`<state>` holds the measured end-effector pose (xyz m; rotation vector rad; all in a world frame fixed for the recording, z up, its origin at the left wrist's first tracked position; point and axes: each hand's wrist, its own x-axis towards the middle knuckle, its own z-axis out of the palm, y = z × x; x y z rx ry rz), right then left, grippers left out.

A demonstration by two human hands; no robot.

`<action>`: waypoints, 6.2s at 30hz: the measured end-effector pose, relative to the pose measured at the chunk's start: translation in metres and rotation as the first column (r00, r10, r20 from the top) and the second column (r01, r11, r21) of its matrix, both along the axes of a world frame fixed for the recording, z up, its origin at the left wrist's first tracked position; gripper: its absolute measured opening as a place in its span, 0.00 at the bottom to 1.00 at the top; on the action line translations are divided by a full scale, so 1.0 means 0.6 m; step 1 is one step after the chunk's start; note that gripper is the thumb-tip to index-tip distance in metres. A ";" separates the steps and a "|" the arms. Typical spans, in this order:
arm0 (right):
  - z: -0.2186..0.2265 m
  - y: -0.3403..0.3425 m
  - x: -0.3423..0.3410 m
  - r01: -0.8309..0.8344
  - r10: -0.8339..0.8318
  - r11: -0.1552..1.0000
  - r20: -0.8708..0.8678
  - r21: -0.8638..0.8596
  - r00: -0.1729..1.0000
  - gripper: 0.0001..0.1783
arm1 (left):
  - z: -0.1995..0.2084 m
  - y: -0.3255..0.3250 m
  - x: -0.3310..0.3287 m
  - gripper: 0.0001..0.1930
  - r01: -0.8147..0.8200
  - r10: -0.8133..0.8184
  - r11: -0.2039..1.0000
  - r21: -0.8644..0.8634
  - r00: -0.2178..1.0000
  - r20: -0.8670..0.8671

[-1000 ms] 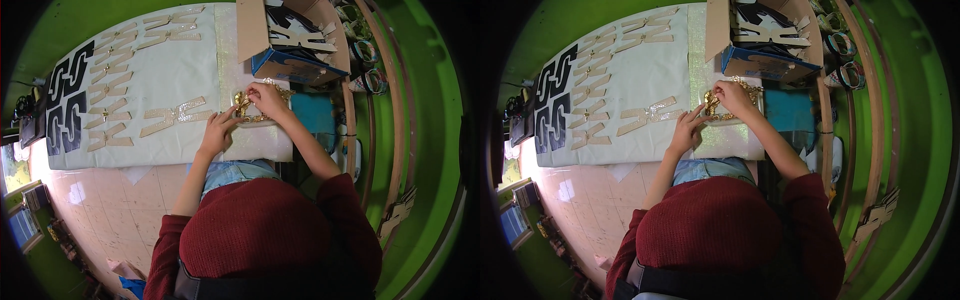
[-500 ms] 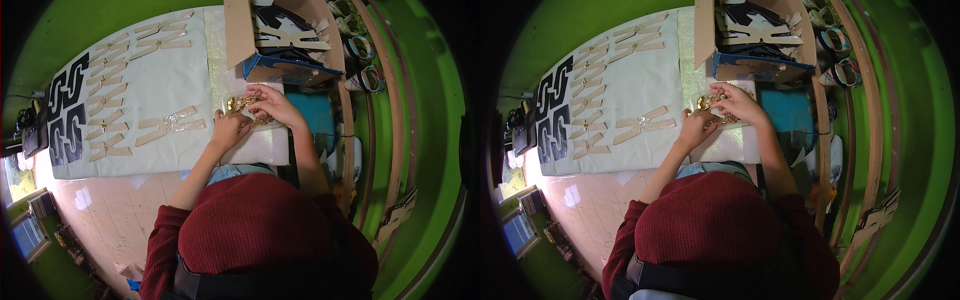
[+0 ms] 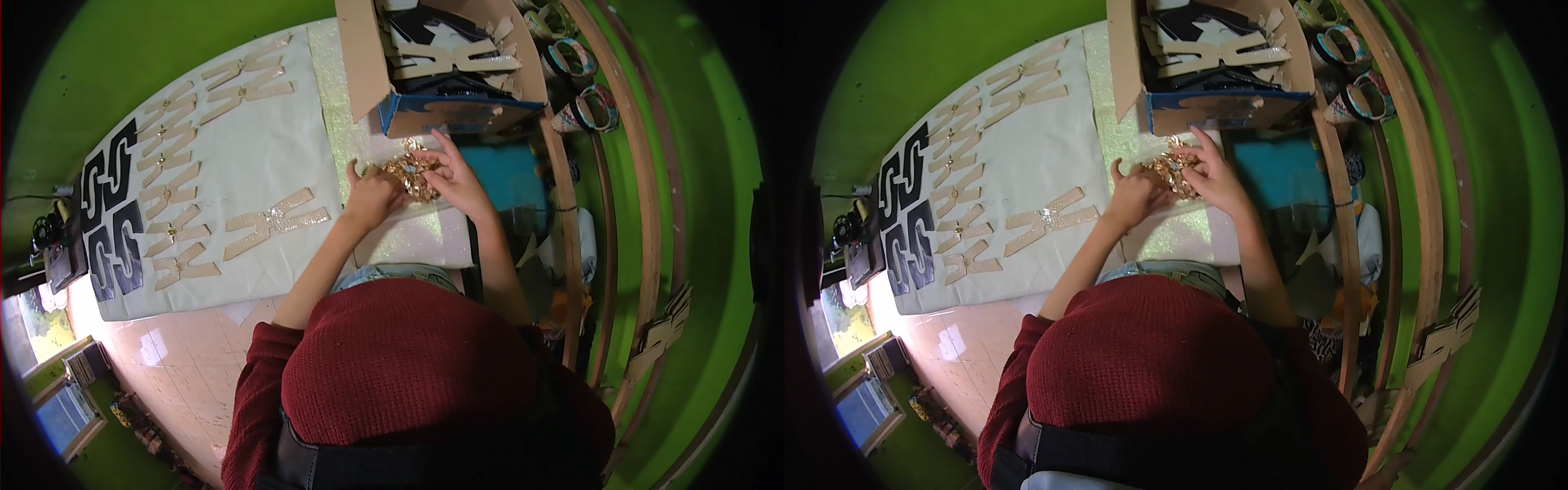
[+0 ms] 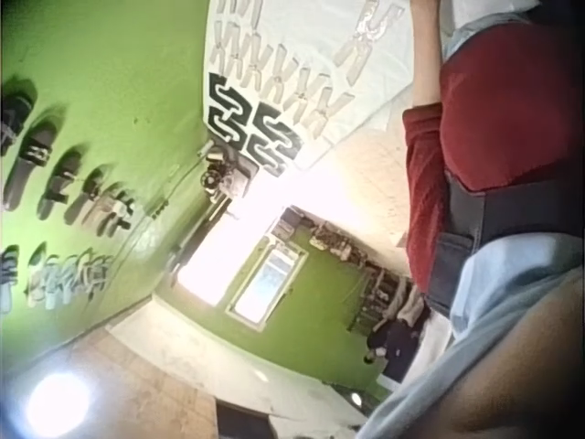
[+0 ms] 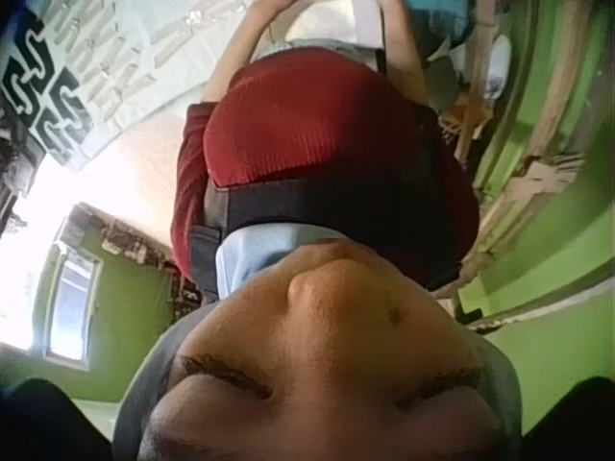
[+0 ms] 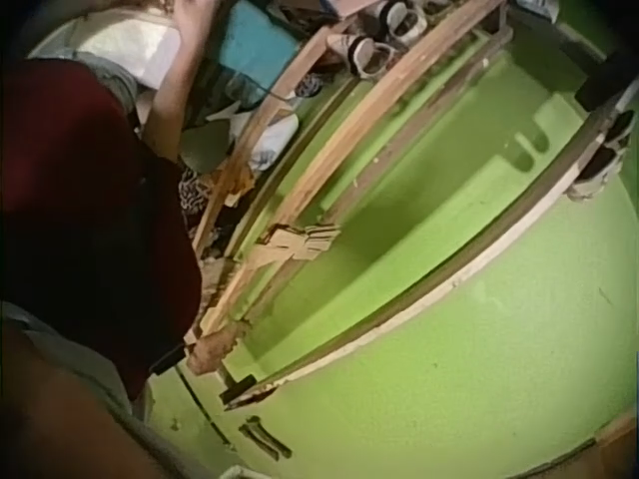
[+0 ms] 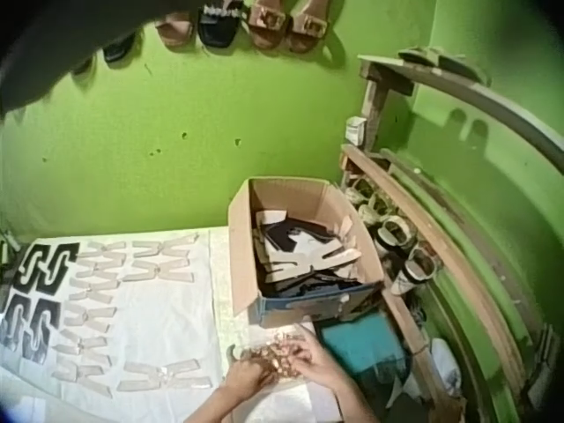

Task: Attaching decorative metal studs to beige fabric shoe upper components at a work table.

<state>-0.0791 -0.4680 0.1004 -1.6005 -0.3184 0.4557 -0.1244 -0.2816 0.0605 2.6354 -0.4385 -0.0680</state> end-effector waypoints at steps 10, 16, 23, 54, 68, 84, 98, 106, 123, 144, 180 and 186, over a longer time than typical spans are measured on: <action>-0.003 -0.004 -0.026 -0.023 0.026 0.999 -0.077 0.034 0.997 0.15 | 0.016 0.023 0.008 0.08 -0.238 0.235 0.955 -0.177 0.971 -0.036; -0.003 -0.017 -0.045 -0.196 0.232 0.897 0.046 -0.398 0.972 0.12 | 0.009 0.024 0.005 0.07 -0.321 0.288 0.915 -0.244 0.944 -0.162; -0.005 -0.022 -0.044 0.162 -0.029 0.780 0.224 -0.604 0.974 0.15 | -0.006 0.024 -0.007 0.09 -0.326 0.294 0.865 -0.381 0.945 -0.141; -0.051 0.074 -0.127 0.226 0.146 0.850 0.625 -0.476 0.767 0.16 | 0.011 0.025 -0.079 0.36 -0.143 0.187 0.954 -0.265 0.971 0.151; -0.035 -0.014 -0.005 0.591 -0.166 0.725 0.743 -0.354 0.649 0.08 | 0.012 0.027 -0.082 0.18 -0.109 0.122 0.987 -0.118 0.987 0.107; -0.054 0.056 0.019 0.349 0.263 0.489 0.516 -0.800 0.815 0.11 | 0.007 0.022 -0.079 0.09 -0.248 0.253 0.967 -0.049 0.940 0.229; -0.054 0.051 0.008 0.266 0.246 0.646 0.526 -0.715 0.814 0.13 | -0.005 0.025 -0.071 0.08 -0.250 0.271 0.962 -0.115 0.929 0.251; -0.043 0.029 0.002 0.341 0.094 0.721 0.574 -0.603 0.814 0.05 | -0.006 0.030 -0.076 0.08 -0.239 0.264 0.961 -0.142 0.942 0.205; -0.026 0.020 -0.015 0.518 -0.429 0.854 0.498 -0.048 0.754 0.06 | -0.010 0.032 -0.074 0.09 -0.230 0.258 0.958 -0.169 0.951 0.168; -0.013 0.063 -0.089 0.122 -0.113 0.988 -0.098 0.096 0.989 0.16 | 0.049 0.046 -0.107 0.11 -0.381 0.396 0.802 -0.461 0.916 -0.069; -0.140 0.365 -0.218 0.055 -0.058 0.997 -0.041 -0.053 0.997 0.08 | -0.020 0.369 -0.192 0.35 -0.325 0.321 0.940 -0.105 0.946 -0.056; -0.138 0.395 -0.196 0.030 0.024 0.974 0.238 -0.224 0.971 0.09 | -0.012 0.380 -0.153 0.28 -0.281 0.276 0.960 -0.001 0.944 -0.182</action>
